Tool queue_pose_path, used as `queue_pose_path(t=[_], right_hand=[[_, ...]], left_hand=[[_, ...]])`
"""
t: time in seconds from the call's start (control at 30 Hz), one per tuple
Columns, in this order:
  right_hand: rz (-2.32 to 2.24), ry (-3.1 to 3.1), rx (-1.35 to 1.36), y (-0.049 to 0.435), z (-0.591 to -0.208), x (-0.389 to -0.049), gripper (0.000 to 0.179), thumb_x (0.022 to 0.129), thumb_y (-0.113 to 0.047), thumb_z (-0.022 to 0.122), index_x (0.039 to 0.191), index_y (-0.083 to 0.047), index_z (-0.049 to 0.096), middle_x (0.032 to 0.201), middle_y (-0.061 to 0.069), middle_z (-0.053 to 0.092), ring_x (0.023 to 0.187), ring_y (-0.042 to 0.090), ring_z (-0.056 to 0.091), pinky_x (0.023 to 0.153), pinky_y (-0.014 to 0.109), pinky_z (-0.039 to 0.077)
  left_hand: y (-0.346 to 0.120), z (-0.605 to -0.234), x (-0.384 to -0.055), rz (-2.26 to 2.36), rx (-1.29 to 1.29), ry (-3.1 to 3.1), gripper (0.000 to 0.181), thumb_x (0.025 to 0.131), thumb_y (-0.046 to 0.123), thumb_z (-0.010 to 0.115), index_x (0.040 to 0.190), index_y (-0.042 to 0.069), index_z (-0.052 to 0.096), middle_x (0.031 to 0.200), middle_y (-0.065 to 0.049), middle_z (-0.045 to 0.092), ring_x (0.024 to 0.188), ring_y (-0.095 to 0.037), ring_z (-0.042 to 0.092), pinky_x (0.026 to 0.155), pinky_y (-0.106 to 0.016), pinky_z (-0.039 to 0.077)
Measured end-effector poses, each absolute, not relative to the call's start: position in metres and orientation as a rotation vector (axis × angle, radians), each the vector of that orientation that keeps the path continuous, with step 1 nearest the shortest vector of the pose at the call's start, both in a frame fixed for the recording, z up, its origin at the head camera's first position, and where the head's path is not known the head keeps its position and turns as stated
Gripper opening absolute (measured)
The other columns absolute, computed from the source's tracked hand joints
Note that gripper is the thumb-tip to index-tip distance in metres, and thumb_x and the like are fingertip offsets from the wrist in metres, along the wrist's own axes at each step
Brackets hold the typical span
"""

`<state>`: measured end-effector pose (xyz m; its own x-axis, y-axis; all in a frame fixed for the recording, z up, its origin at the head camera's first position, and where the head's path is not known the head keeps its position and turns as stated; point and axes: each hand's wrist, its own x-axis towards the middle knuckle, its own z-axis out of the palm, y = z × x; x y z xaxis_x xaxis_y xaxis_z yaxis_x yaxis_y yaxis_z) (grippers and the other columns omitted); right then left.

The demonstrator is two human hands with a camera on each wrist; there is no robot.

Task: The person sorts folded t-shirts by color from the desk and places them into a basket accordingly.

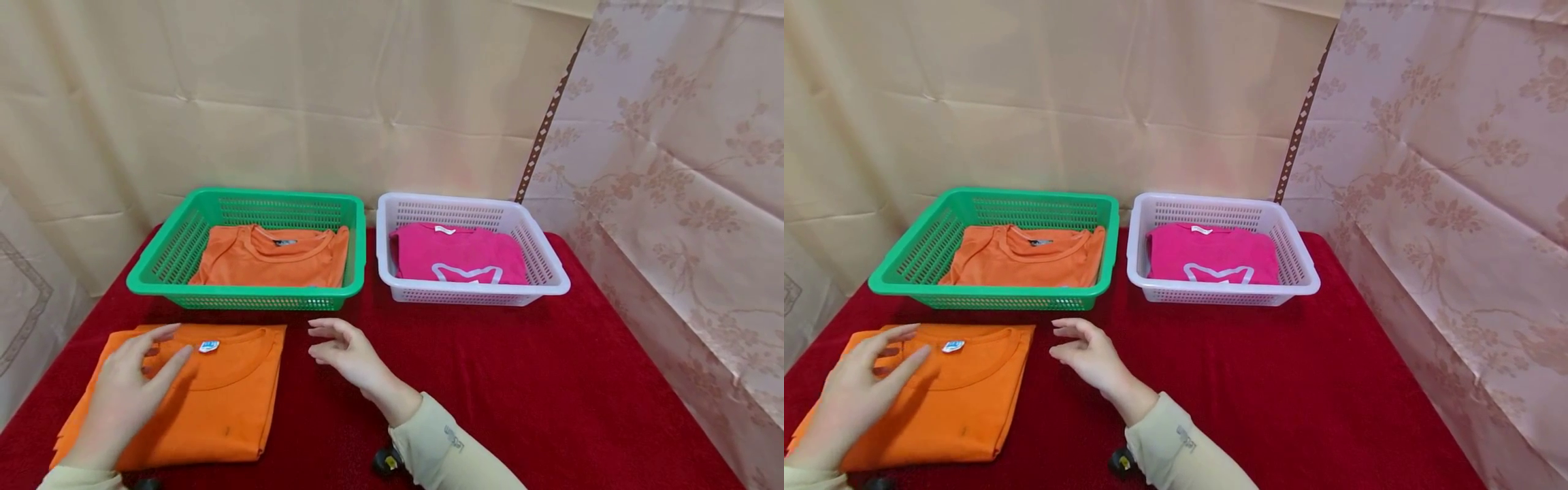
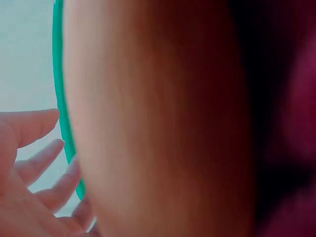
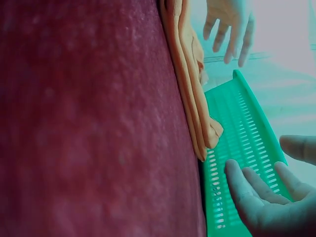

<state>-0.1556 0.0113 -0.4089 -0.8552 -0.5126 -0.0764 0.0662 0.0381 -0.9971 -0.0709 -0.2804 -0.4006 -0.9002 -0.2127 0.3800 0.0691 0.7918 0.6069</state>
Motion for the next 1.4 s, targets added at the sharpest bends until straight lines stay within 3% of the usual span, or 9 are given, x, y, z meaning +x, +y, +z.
queue_pose_path(t=[0.13,0.2,0.27,0.47,0.7,0.87,1.13,1.27,1.4], right_hand=[[-1.858,1.874,-0.416,0.008,-0.412,-0.155,0.045,0.095,0.000,0.058,0.140,0.001,0.050,0.137,0.027,0.055,0.111,0.034,0.066,0.092,0.038,0.057],[-1.860,1.859,-0.399,0.006,-0.412,-0.154,0.046,0.095,0.000,0.059,0.140,-0.001,0.051,0.139,0.026,0.054,0.111,0.033,0.066,0.092,0.038,0.057],[-1.864,1.856,-0.382,0.004,-0.413,-0.153,0.047,0.094,0.000,0.061,0.140,-0.002,0.051,0.139,0.024,0.054,0.111,0.032,0.066,0.091,0.038,0.057],[-1.864,1.851,-0.326,-0.004,-0.416,-0.152,0.051,0.092,-0.003,0.065,0.141,-0.006,0.052,0.142,0.020,0.051,0.110,0.025,0.064,0.091,0.037,0.056],[-1.877,1.725,-0.279,-0.009,-0.416,-0.151,0.052,0.092,-0.004,0.064,0.142,-0.009,0.050,0.144,0.018,0.047,0.111,0.022,0.063,0.097,0.039,0.054],[-1.877,1.672,-0.243,-0.013,-0.417,-0.149,0.050,0.092,-0.003,0.064,0.141,-0.009,0.051,0.140,0.017,0.048,0.109,0.021,0.063,0.098,0.041,0.053],[-1.894,1.575,-0.218,-0.021,-0.420,-0.147,0.047,0.094,0.002,0.059,0.139,-0.006,0.051,0.133,0.018,0.052,0.107,0.024,0.065,0.099,0.045,0.052],[-1.865,1.544,-0.224,-0.026,-0.424,-0.148,0.047,0.093,0.001,0.061,0.138,-0.006,0.053,0.133,0.014,0.052,0.106,0.019,0.063,0.099,0.041,0.053],[-1.847,1.537,-0.221,-0.030,-0.426,-0.150,0.045,0.092,-0.001,0.063,0.136,-0.008,0.055,0.133,0.013,0.051,0.104,0.017,0.061,0.100,0.041,0.052]], left_hand=[[-0.295,-0.403,-0.069,-0.839,0.101,-2.643,0.051,0.094,0.024,0.066,0.131,-0.007,0.054,0.125,-0.036,0.055,0.105,-0.051,0.049,0.089,-0.053,0.034],[-0.301,-0.402,-0.069,-0.834,0.112,-2.703,0.057,0.095,0.028,0.064,0.136,-0.008,0.048,0.130,-0.039,0.049,0.112,-0.057,0.042,0.092,-0.067,0.028],[-0.308,-0.401,-0.068,-0.816,0.144,-2.780,0.063,0.097,0.033,0.061,0.142,-0.007,0.042,0.135,-0.041,0.043,0.117,-0.060,0.036,0.095,-0.071,0.025],[-0.325,-0.402,-0.070,-0.739,0.212,-2.911,0.076,0.099,0.040,0.056,0.151,-0.007,0.026,0.140,-0.046,0.034,0.122,-0.063,0.032,0.095,-0.075,0.027],[-0.340,-0.411,-0.073,-0.712,0.250,-2.947,0.081,0.099,0.042,0.055,0.151,-0.009,0.020,0.138,-0.048,0.031,0.120,-0.062,0.030,0.088,-0.072,0.022],[-0.351,-0.416,-0.073,-0.741,0.294,-2.989,0.084,0.099,0.046,0.053,0.152,-0.009,0.018,0.140,-0.048,0.025,0.121,-0.064,0.024,0.092,-0.076,0.021],[-0.365,-0.415,-0.076,-0.694,0.283,-3.124,0.085,0.097,0.048,0.055,0.147,-0.011,0.021,0.131,-0.049,0.033,0.110,-0.061,0.037,0.087,-0.073,0.035],[-0.370,-0.417,-0.080,-0.676,0.323,-3.168,0.088,0.097,0.052,0.054,0.148,-0.010,0.019,0.131,-0.048,0.032,0.106,-0.061,0.039,0.082,-0.074,0.037],[-0.372,-0.422,-0.082,-0.740,0.292,-3.129,0.089,0.096,0.049,0.057,0.149,-0.010,0.016,0.135,-0.047,0.029,0.109,-0.061,0.036,0.085,-0.073,0.035]])
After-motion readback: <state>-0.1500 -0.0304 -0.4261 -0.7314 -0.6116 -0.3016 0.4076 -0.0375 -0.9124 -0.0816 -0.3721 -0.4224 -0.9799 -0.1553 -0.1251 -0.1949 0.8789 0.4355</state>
